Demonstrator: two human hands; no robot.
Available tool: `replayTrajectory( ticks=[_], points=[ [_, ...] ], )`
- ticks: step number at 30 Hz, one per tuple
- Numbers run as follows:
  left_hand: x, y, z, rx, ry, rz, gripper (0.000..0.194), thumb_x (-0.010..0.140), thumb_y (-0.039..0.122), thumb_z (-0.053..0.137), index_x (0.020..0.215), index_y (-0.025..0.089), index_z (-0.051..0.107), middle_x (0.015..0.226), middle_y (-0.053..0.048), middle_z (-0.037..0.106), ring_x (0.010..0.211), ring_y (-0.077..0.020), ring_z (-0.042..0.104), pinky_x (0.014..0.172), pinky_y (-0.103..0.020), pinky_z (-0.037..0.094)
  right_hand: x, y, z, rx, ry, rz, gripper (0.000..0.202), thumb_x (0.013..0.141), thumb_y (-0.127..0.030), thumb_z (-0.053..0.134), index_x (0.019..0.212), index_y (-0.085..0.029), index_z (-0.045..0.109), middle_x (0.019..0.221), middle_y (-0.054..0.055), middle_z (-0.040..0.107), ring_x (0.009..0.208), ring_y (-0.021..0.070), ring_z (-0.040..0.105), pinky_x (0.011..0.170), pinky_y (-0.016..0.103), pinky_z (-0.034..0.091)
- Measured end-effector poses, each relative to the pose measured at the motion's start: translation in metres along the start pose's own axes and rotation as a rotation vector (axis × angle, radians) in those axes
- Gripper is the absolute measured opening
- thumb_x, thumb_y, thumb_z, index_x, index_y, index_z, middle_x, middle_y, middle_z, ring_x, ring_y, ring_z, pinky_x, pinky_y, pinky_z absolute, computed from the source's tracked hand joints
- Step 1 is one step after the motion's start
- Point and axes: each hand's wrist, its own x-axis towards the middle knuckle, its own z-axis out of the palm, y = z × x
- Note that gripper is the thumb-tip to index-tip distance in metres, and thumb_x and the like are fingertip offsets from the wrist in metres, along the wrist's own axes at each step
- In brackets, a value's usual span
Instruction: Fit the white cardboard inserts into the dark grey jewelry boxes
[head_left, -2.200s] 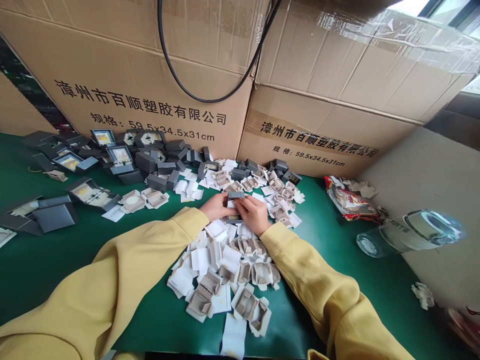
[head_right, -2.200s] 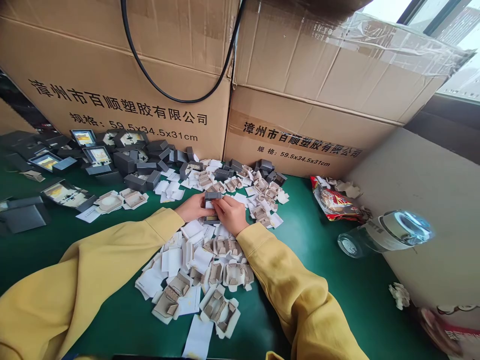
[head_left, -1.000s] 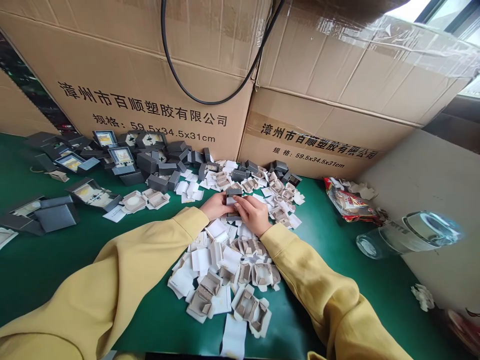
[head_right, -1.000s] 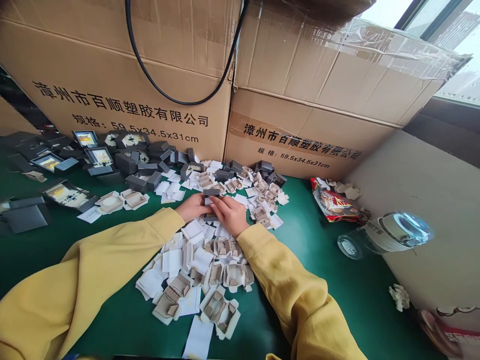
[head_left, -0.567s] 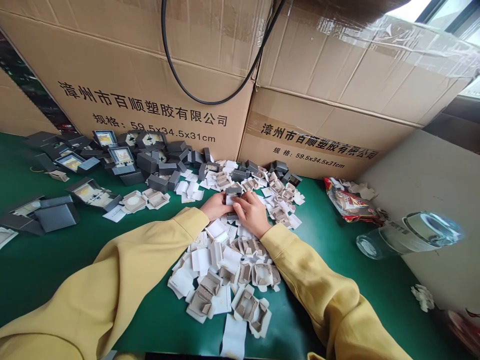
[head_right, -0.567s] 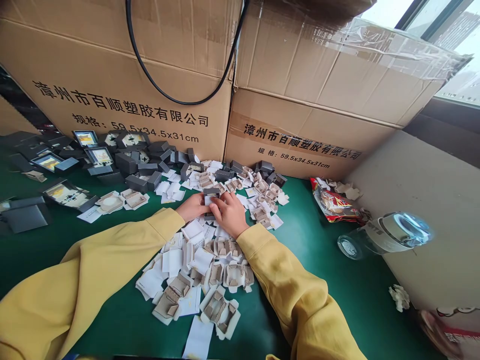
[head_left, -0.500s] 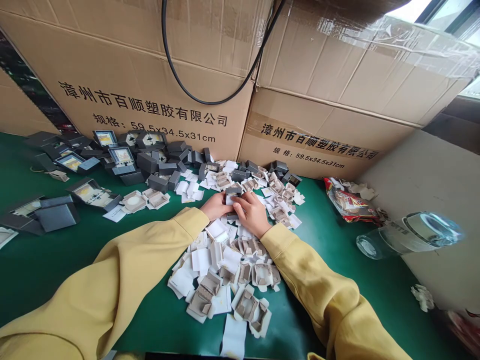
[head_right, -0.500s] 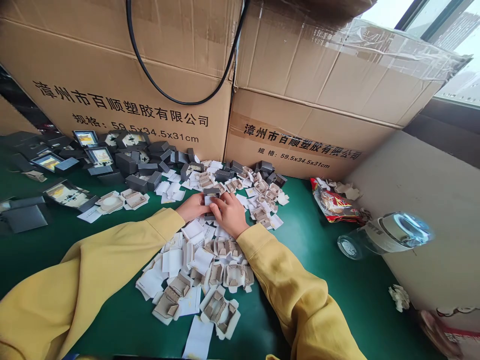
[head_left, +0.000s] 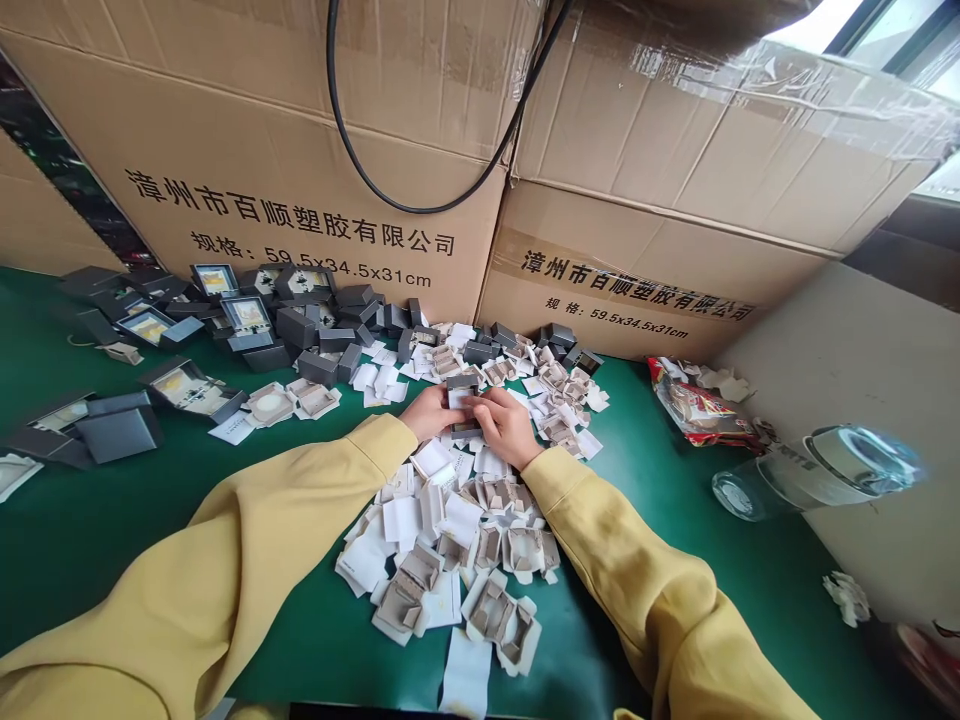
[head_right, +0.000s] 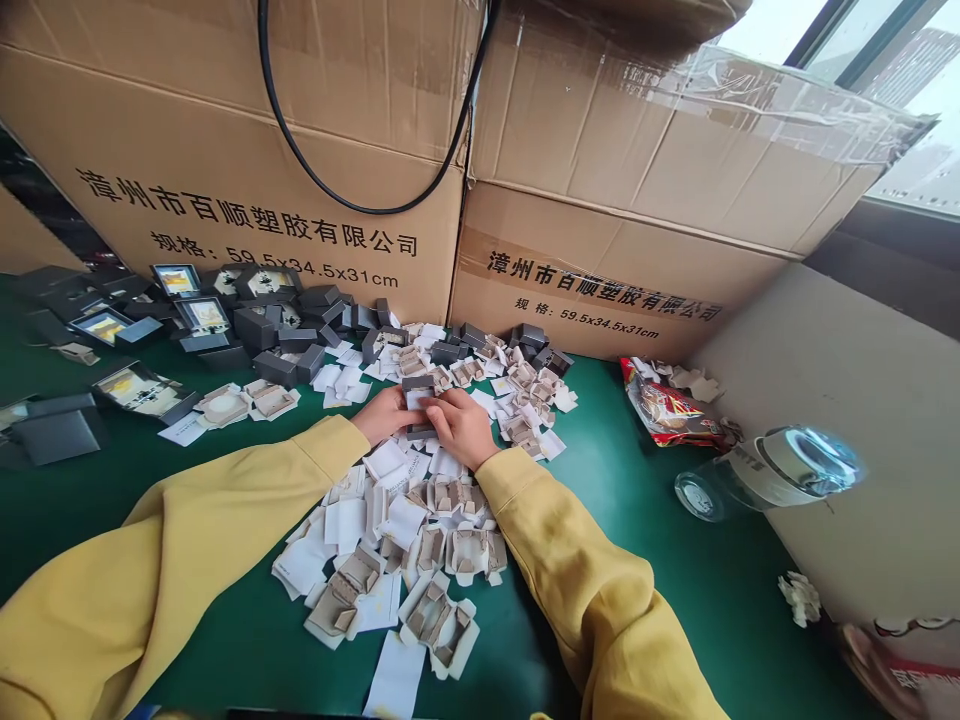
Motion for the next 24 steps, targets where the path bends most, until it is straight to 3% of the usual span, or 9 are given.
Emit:
replayTrajectory(
  ticks=[4,8,12,16,19,24],
  points=[
    [-0.001,0.005,-0.005,-0.197,0.003,-0.06,0.042,0.056,0.015,0.072,0.096,0.012,0.06,0.08,-0.006,0.068,0.069,-0.0197,0.064,0.057,-0.029,0.051,0.003,0.011,-0.002,-0.005,0.125,0.015,0.041,0.094,-0.034,0.028,0.101,-0.018,0.065,0.087,0.007,0.062,0.085,0.0179,0.052,0.079,0.031,0.043],
    [-0.003,0.012,-0.008,-0.328,0.041,-0.103,0.035,0.063,0.013,0.068,0.098,0.011,0.063,0.086,-0.009,0.07,0.073,-0.0196,0.065,0.058,-0.028,0.053,0.006,0.015,0.001,-0.156,-0.003,0.128,0.033,0.088,-0.038,0.044,0.111,-0.019,0.06,0.108,0.008,0.06,0.099,0.0233,0.049,0.085,0.037,0.038],
    [-0.002,0.012,-0.008,-0.36,0.053,-0.105,0.031,0.066,0.011,0.065,0.097,0.01,0.064,0.086,-0.01,0.07,0.075,-0.0198,0.066,0.057,-0.026,0.053,0.006,0.014,0.006,-0.226,-0.151,0.179,0.035,0.087,-0.039,0.045,0.115,-0.021,0.056,0.11,0.007,0.061,0.1,0.0238,0.049,0.084,0.037,0.036],
    [0.0,0.009,-0.008,-0.385,0.039,-0.101,0.031,0.066,0.009,0.063,0.098,0.011,0.065,0.088,-0.01,0.071,0.078,-0.0203,0.067,0.061,-0.027,0.054,0.007,0.017,0.002,-0.25,-0.105,0.216,0.034,0.091,-0.038,0.037,0.112,-0.021,0.057,0.107,0.007,0.063,0.1,0.022,0.049,0.084,0.035,0.036],
    [0.002,0.007,-0.009,-0.409,0.041,-0.092,0.032,0.065,0.009,0.064,0.098,0.01,0.065,0.088,-0.011,0.071,0.083,-0.0212,0.066,0.068,-0.028,0.054,0.008,0.026,-0.002,-0.379,-0.009,0.276,0.034,0.092,-0.031,0.033,0.116,-0.02,0.055,0.121,0.007,0.057,0.111,0.0246,0.043,0.092,0.04,0.031],
    [0.003,0.006,-0.01,-0.413,0.031,-0.1,0.031,0.064,0.009,0.064,0.095,0.011,0.065,0.086,-0.009,0.071,0.084,-0.0209,0.067,0.074,-0.029,0.054,0.005,0.037,-0.004,-0.528,-0.115,0.375,0.038,0.086,-0.027,0.04,0.123,-0.02,0.05,0.133,0.009,0.046,0.112,0.0291,0.044,0.088,0.044,0.035]
  ],
)
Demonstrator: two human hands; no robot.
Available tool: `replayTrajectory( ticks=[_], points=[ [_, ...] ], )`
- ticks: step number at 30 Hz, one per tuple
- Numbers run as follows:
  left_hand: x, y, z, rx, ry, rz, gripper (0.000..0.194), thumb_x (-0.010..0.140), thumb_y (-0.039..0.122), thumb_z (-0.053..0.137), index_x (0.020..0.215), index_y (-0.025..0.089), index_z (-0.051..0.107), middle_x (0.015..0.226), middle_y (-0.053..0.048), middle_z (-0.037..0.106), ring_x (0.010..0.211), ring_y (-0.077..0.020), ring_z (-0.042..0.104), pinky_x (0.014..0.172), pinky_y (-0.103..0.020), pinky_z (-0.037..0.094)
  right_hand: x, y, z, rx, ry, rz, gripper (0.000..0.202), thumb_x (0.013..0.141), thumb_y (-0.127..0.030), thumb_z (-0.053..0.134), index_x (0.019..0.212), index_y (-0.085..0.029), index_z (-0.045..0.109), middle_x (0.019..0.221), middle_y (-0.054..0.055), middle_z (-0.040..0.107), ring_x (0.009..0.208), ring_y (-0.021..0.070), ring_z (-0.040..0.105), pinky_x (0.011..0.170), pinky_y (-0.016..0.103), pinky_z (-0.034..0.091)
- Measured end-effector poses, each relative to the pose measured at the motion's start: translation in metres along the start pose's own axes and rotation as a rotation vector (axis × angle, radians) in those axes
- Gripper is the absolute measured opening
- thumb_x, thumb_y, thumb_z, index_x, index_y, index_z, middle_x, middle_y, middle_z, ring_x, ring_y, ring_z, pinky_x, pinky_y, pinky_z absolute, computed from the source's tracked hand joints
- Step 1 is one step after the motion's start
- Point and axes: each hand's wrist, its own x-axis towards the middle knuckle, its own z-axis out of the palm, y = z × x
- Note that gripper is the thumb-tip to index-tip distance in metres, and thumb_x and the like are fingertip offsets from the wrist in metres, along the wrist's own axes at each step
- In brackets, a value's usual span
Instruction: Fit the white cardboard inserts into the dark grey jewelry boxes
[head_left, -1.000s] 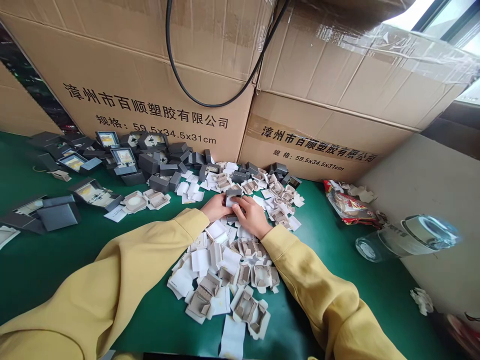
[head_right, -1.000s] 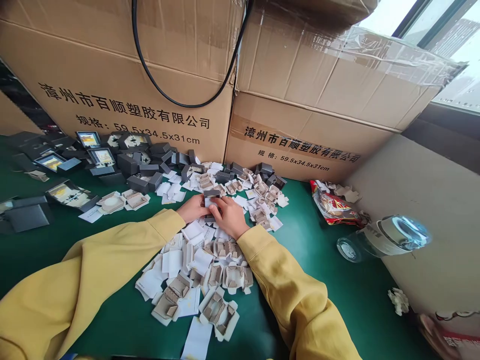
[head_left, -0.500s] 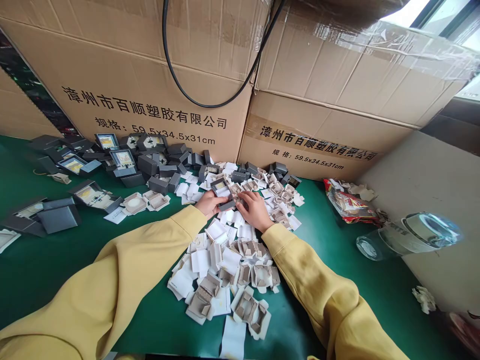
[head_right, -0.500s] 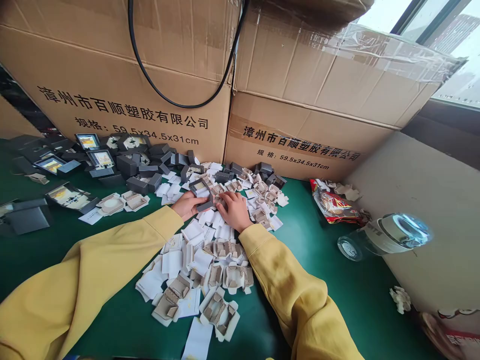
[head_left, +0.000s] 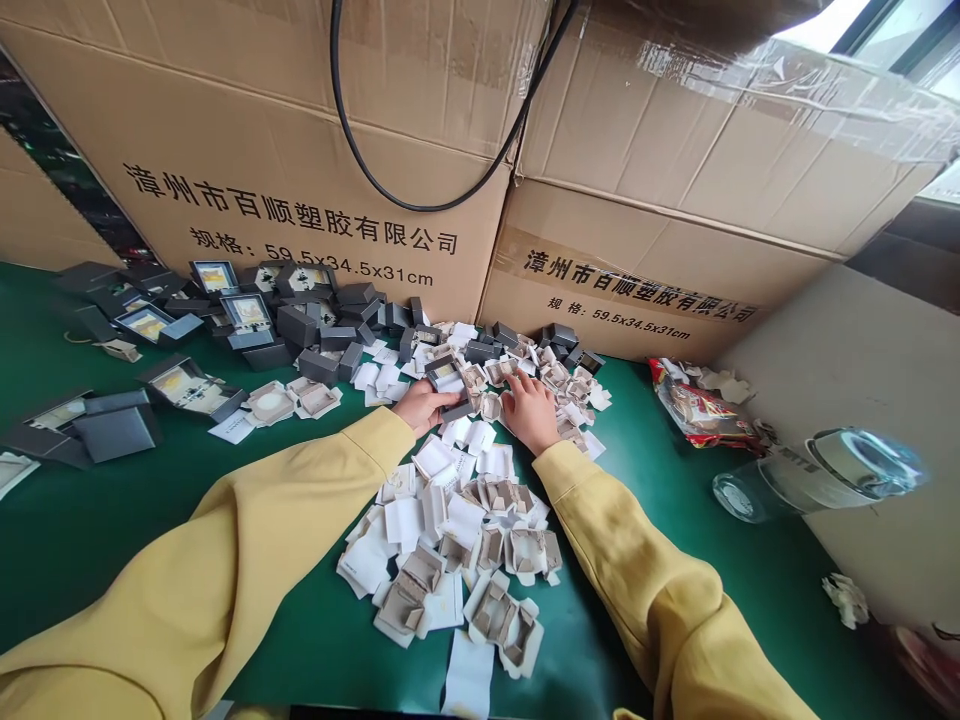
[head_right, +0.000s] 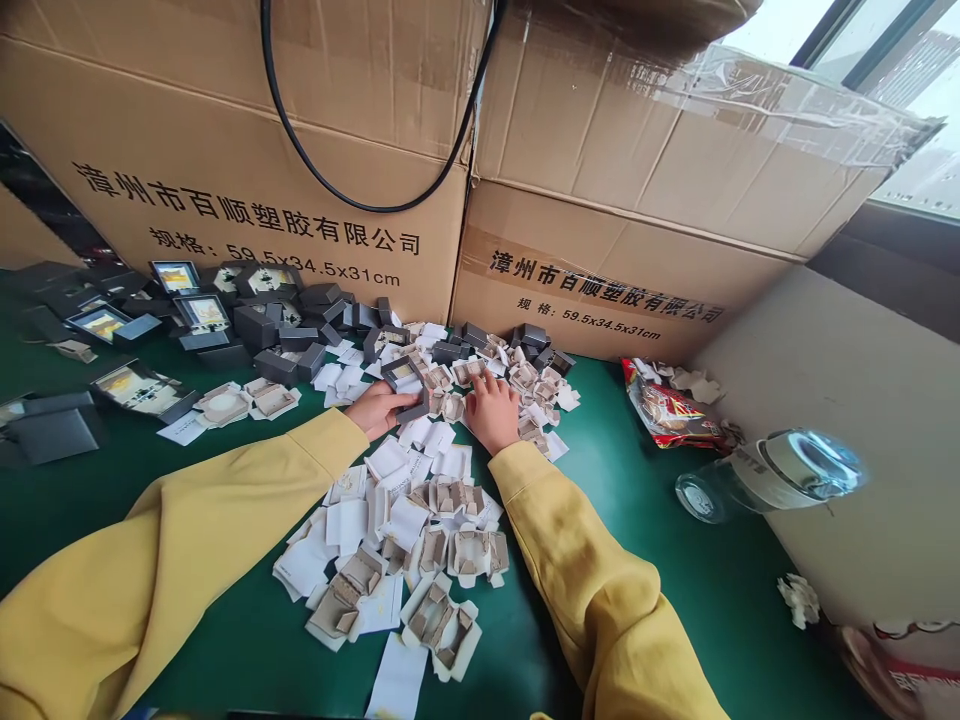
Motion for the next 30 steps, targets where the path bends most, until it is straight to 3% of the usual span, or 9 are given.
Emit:
replayTrajectory(
  ticks=[8,14,21,24,30],
  points=[
    [-0.002,0.0,0.002,-0.022,0.01,-0.007,0.029,0.061,0.007,0.065,0.089,0.011,0.065,0.081,-0.008,0.072,0.083,-0.0205,0.067,0.079,-0.03,0.053,0.005,0.013,0.002,0.2,0.092,0.008,0.036,0.085,-0.014,0.033,0.113,-0.015,0.056,0.109,0.011,0.06,0.097,0.0222,0.052,0.081,0.034,0.042],
    [-0.002,0.0,0.0,-0.019,0.004,-0.006,0.031,0.06,0.009,0.068,0.091,0.01,0.064,0.086,-0.009,0.071,0.09,-0.0231,0.065,0.085,-0.035,0.051,0.004,0.031,0.005,0.169,0.064,-0.017,0.029,0.076,-0.011,0.044,0.094,-0.018,0.065,0.103,0.009,0.063,0.099,0.0274,0.049,0.08,0.041,0.041],
    [-0.001,-0.008,-0.003,0.034,-0.044,-0.015,0.039,0.054,0.012,0.075,0.091,0.013,0.063,0.087,-0.009,0.071,0.089,-0.0255,0.065,0.088,-0.044,0.048,0.006,0.041,0.008,0.21,0.147,0.029,0.031,0.078,-0.021,0.046,0.102,-0.014,0.062,0.094,0.012,0.064,0.086,0.0255,0.053,0.074,0.039,0.046],
    [-0.003,-0.008,-0.001,0.093,-0.102,-0.004,0.042,0.052,0.016,0.077,0.091,0.012,0.061,0.087,-0.01,0.071,0.088,-0.0271,0.065,0.087,-0.047,0.047,0.005,0.042,0.006,0.184,0.143,0.086,0.036,0.077,-0.018,0.041,0.107,-0.015,0.061,0.086,0.011,0.065,0.08,0.0249,0.056,0.069,0.038,0.047],
    [-0.005,-0.007,-0.002,0.112,-0.109,0.01,0.045,0.05,0.018,0.078,0.092,0.013,0.06,0.089,-0.009,0.07,0.084,-0.0253,0.066,0.085,-0.045,0.048,0.001,0.038,0.004,0.247,0.208,0.143,0.047,0.071,-0.013,0.039,0.115,-0.019,0.057,0.088,0.008,0.065,0.071,0.0207,0.059,0.067,0.033,0.048]
  ],
)
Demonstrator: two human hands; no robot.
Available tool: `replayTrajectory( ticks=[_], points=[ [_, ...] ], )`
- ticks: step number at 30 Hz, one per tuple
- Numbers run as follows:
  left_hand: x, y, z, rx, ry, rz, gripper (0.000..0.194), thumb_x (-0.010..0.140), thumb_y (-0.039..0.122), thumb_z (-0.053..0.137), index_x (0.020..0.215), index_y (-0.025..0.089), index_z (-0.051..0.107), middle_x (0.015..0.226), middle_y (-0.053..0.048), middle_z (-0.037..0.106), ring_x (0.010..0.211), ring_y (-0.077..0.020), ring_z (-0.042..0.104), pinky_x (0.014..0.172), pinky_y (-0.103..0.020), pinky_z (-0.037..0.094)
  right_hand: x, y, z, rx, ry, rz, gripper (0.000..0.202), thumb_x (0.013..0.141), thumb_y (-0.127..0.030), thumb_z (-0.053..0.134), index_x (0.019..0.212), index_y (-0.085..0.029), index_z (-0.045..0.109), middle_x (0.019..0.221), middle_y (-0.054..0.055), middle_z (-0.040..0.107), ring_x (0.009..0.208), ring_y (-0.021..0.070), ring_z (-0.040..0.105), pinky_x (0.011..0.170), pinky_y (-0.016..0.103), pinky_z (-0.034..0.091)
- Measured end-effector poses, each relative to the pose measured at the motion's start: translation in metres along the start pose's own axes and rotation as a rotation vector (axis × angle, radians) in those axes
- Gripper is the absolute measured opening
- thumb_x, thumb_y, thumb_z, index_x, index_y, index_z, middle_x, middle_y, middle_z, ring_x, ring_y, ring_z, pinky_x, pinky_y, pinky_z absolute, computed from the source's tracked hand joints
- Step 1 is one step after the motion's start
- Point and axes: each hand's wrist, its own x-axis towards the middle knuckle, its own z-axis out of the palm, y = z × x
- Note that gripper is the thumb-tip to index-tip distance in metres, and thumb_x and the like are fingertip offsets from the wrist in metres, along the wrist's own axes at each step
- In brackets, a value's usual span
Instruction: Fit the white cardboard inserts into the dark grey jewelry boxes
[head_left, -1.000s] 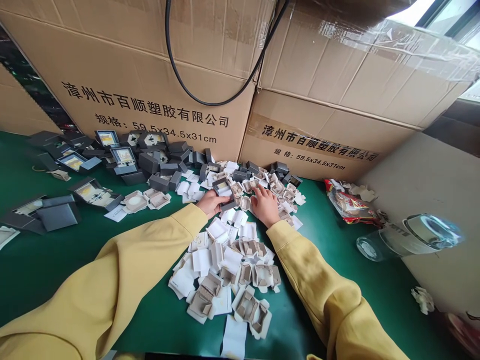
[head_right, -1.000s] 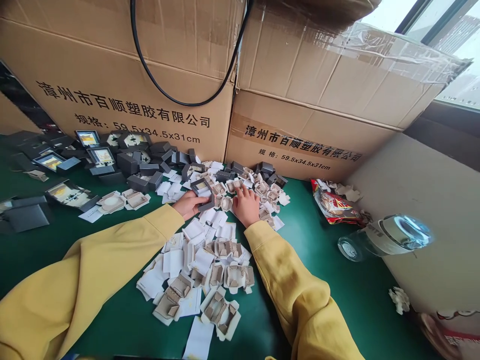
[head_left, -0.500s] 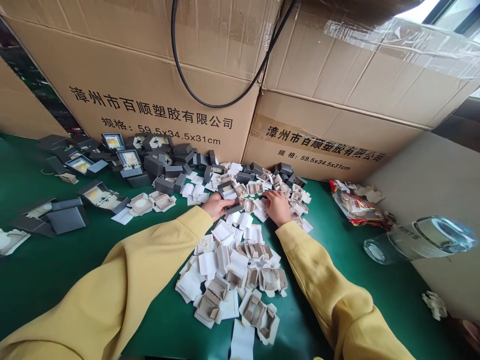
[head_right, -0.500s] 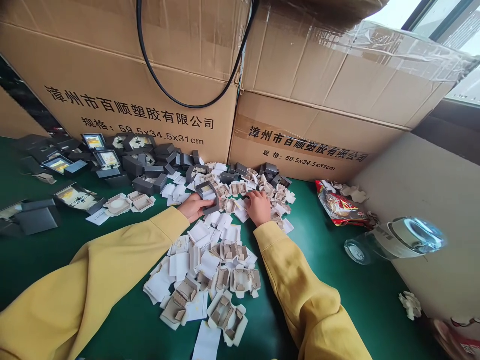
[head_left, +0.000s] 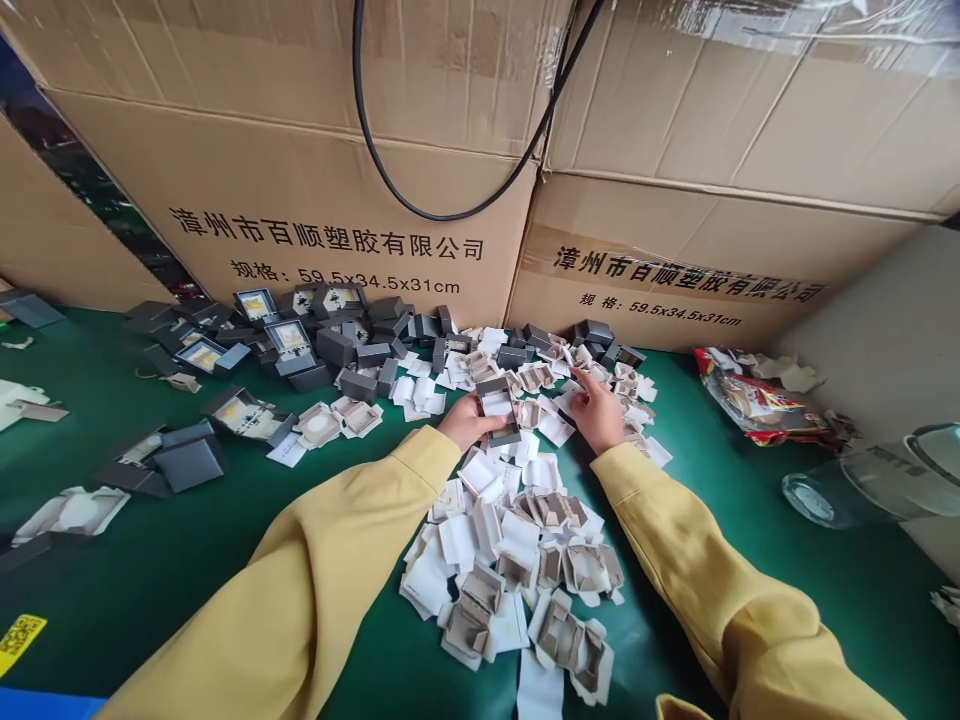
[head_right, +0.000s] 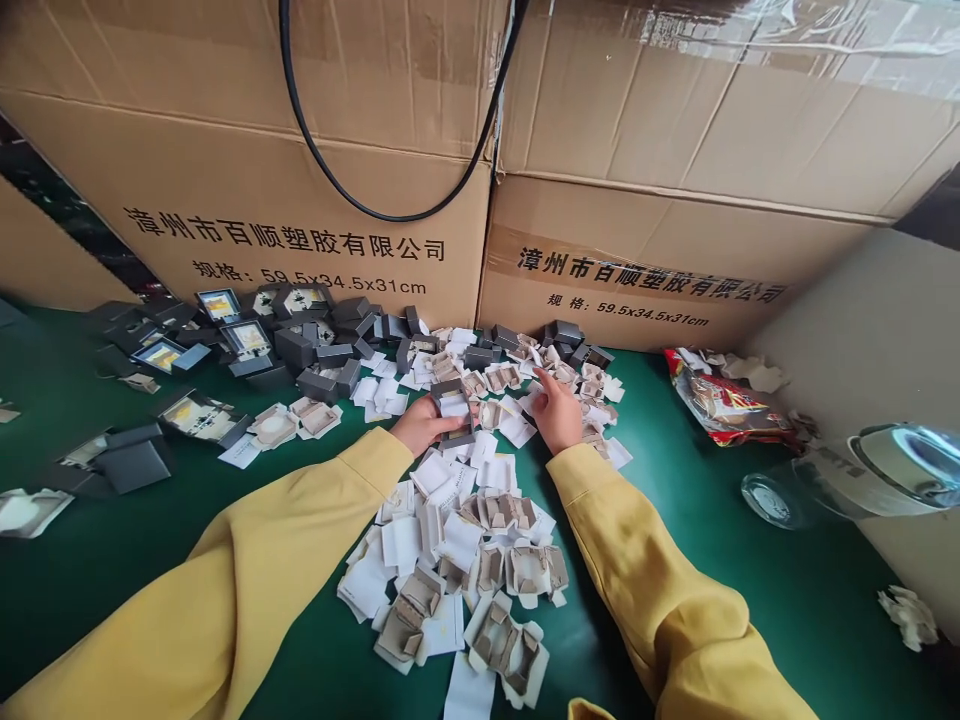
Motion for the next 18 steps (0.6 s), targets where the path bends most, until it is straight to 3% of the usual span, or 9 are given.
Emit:
replayTrajectory(
  ticks=[6,10,15,18],
  points=[
    [0.0015,-0.0025,-0.005,-0.002,-0.071,-0.003,0.047,0.052,0.026,0.079,0.093,0.011,0.061,0.093,-0.012,0.069,0.085,-0.0267,0.066,0.079,-0.043,0.051,0.0014,-0.0004,0.003,0.071,0.095,-0.021,0.038,0.068,-0.011,0.04,0.098,-0.018,0.063,0.09,0.006,0.066,0.072,0.018,0.059,0.073,0.031,0.048],
    [0.0036,-0.0031,-0.0034,-0.077,-0.029,0.013,0.049,0.059,0.033,0.075,0.101,0.013,0.059,0.091,-0.012,0.069,0.082,-0.0271,0.066,0.074,-0.045,0.053,0.0027,-0.001,0.0042,0.101,0.086,-0.05,0.027,0.074,-0.018,0.043,0.095,-0.018,0.061,0.084,0.006,0.064,0.071,0.0185,0.057,0.068,0.032,0.047],
    [0.0043,-0.0018,0.0009,-0.092,0.063,0.008,0.042,0.066,0.025,0.068,0.105,0.012,0.059,0.086,-0.011,0.07,0.08,-0.0267,0.067,0.074,-0.045,0.053,0.0022,-0.0041,-0.0008,0.085,0.13,-0.13,0.02,0.079,-0.024,0.045,0.089,-0.019,0.061,0.084,0.007,0.063,0.086,0.0226,0.053,0.075,0.036,0.045],
    [0.0026,0.0005,0.0012,-0.089,0.071,-0.008,0.04,0.065,0.021,0.067,0.102,0.011,0.061,0.08,-0.01,0.07,0.077,-0.0264,0.067,0.072,-0.043,0.053,0.0015,-0.0067,-0.0029,0.111,0.15,-0.142,0.019,0.08,-0.025,0.045,0.087,-0.018,0.06,0.08,0.008,0.06,0.084,0.0226,0.052,0.073,0.035,0.045]
  ],
)
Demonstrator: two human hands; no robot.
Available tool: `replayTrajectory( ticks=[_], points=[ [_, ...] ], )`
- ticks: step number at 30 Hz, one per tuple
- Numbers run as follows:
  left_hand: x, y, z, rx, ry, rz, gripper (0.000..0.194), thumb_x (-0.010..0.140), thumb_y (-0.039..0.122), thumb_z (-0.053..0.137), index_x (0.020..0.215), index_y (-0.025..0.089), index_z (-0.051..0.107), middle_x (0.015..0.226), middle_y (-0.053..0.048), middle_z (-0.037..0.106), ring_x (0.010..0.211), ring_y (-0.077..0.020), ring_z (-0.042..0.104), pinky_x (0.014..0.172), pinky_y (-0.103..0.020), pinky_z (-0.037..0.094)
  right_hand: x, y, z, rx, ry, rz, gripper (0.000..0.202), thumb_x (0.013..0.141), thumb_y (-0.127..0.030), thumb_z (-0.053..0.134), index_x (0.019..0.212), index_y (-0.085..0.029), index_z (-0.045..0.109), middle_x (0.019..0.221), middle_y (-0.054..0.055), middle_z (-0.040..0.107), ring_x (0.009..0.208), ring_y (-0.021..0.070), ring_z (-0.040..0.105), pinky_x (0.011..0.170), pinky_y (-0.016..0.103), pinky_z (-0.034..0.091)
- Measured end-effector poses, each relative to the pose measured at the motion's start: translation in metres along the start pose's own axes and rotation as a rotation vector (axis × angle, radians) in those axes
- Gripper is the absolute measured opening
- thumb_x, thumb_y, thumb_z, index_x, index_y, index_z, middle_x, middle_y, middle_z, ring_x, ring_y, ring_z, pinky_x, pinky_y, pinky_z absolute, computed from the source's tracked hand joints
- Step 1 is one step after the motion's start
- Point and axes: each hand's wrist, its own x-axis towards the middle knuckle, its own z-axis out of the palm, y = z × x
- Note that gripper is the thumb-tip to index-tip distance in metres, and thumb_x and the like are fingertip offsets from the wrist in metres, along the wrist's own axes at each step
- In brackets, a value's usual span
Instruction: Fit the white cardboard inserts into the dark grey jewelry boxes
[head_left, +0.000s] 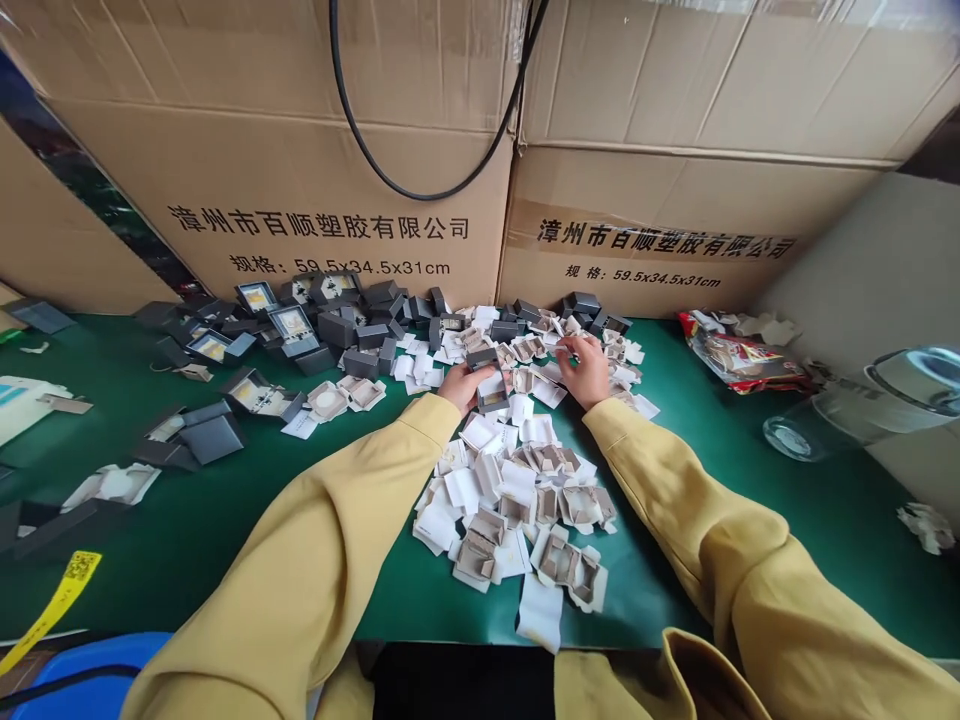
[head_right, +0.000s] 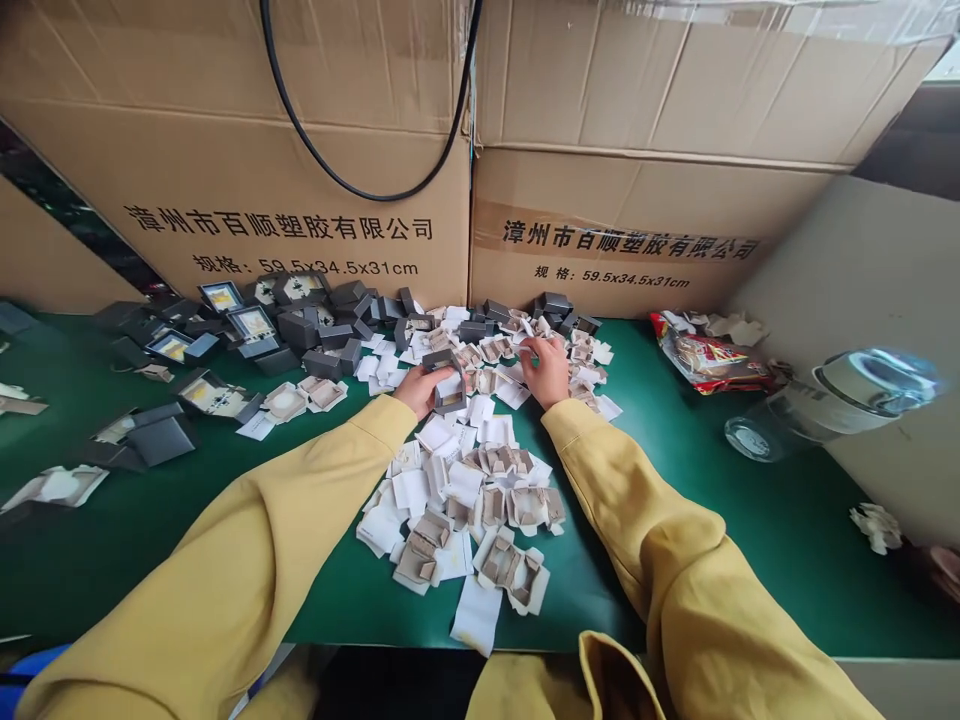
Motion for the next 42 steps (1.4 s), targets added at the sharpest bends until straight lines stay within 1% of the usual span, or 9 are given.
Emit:
replayTrajectory(
  ticks=[10,16,20,24,30,33,36,39,42],
  points=[
    [-0.004,0.003,-0.004,-0.011,-0.059,-0.021,0.032,0.066,0.021,0.065,0.095,0.011,0.062,0.078,-0.01,0.07,0.084,-0.0268,0.066,0.074,-0.042,0.053,0.001,-0.003,0.008,0.163,-0.044,-0.001,0.02,0.082,-0.031,0.046,0.092,-0.018,0.056,0.079,0.005,0.059,0.068,0.0167,0.054,0.068,0.032,0.047],
    [-0.003,0.004,-0.004,-0.041,-0.005,-0.035,0.028,0.067,0.023,0.066,0.093,0.012,0.062,0.093,-0.012,0.069,0.094,-0.0279,0.064,0.077,-0.041,0.053,0.003,0.0,0.006,0.23,-0.035,0.001,0.03,0.086,-0.031,0.041,0.11,-0.017,0.054,0.097,0.009,0.061,0.081,0.0182,0.059,0.073,0.032,0.05],
    [-0.002,0.005,-0.002,-0.016,0.005,-0.036,0.029,0.068,0.025,0.066,0.094,0.013,0.061,0.1,-0.013,0.067,0.098,-0.0292,0.062,0.076,-0.042,0.053,0.006,-0.003,0.001,0.229,-0.002,0.014,0.028,0.088,-0.034,0.039,0.104,-0.019,0.056,0.096,0.009,0.061,0.08,0.0185,0.059,0.071,0.033,0.05],
    [-0.002,0.006,0.004,0.032,0.072,-0.047,0.027,0.065,0.021,0.064,0.09,0.013,0.061,0.095,-0.012,0.069,0.094,-0.03,0.063,0.073,-0.042,0.054,0.005,-0.018,-0.006,0.249,0.049,0.018,0.025,0.089,-0.036,0.038,0.099,-0.019,0.054,0.089,0.007,0.059,0.075,0.017,0.057,0.069,0.031,0.05],
    [-0.006,0.007,0.013,0.11,0.141,-0.092,0.023,0.062,0.019,0.063,0.084,0.013,0.061,0.075,-0.008,0.07,0.078,-0.0286,0.066,0.064,-0.041,0.054,-0.002,-0.056,-0.013,0.255,-0.031,-0.259,0.027,0.09,-0.027,0.04,0.112,-0.02,0.053,0.076,0.006,0.057,0.078,0.0192,0.052,0.071,0.034,0.047],
    [-0.005,0.005,0.012,0.126,0.162,-0.07,0.023,0.06,0.02,0.065,0.081,0.013,0.062,0.072,-0.007,0.069,0.073,-0.0266,0.066,0.062,-0.04,0.054,-0.003,-0.068,-0.012,0.346,-0.029,-0.366,0.023,0.089,-0.022,0.042,0.108,-0.02,0.056,0.073,0.005,0.057,0.071,0.0175,0.052,0.065,0.032,0.048],
    [-0.005,0.003,0.01,0.127,0.161,-0.046,0.027,0.06,0.022,0.067,0.084,0.012,0.063,0.077,-0.008,0.07,0.075,-0.0261,0.066,0.061,-0.038,0.054,-0.003,-0.071,-0.006,0.443,0.044,-0.282,0.014,0.088,-0.022,0.045,0.097,-0.02,0.055,0.079,0.005,0.059,0.071,0.0157,0.055,0.063,0.03,0.05],
    [-0.006,0.005,0.009,0.112,0.108,-0.058,0.031,0.061,0.023,0.067,0.09,0.011,0.064,0.088,-0.01,0.07,0.08,-0.0259,0.065,0.061,-0.035,0.054,-0.004,-0.068,0.001,0.524,0.092,-0.168,0.011,0.088,-0.025,0.046,0.097,-0.021,0.05,0.09,0.006,0.059,0.079,0.0154,0.058,0.065,0.028,0.052],
    [-0.007,0.009,0.007,0.077,0.001,-0.091,0.034,0.062,0.023,0.067,0.094,0.012,0.064,0.098,-0.012,0.068,0.084,-0.0264,0.065,0.061,-0.036,0.054,-0.005,-0.066,0.003,0.481,0.066,-0.207,0.016,0.088,-0.023,0.045,0.102,-0.021,0.05,0.089,0.006,0.059,0.077,0.0156,0.058,0.064,0.029,0.052]
  ],
)
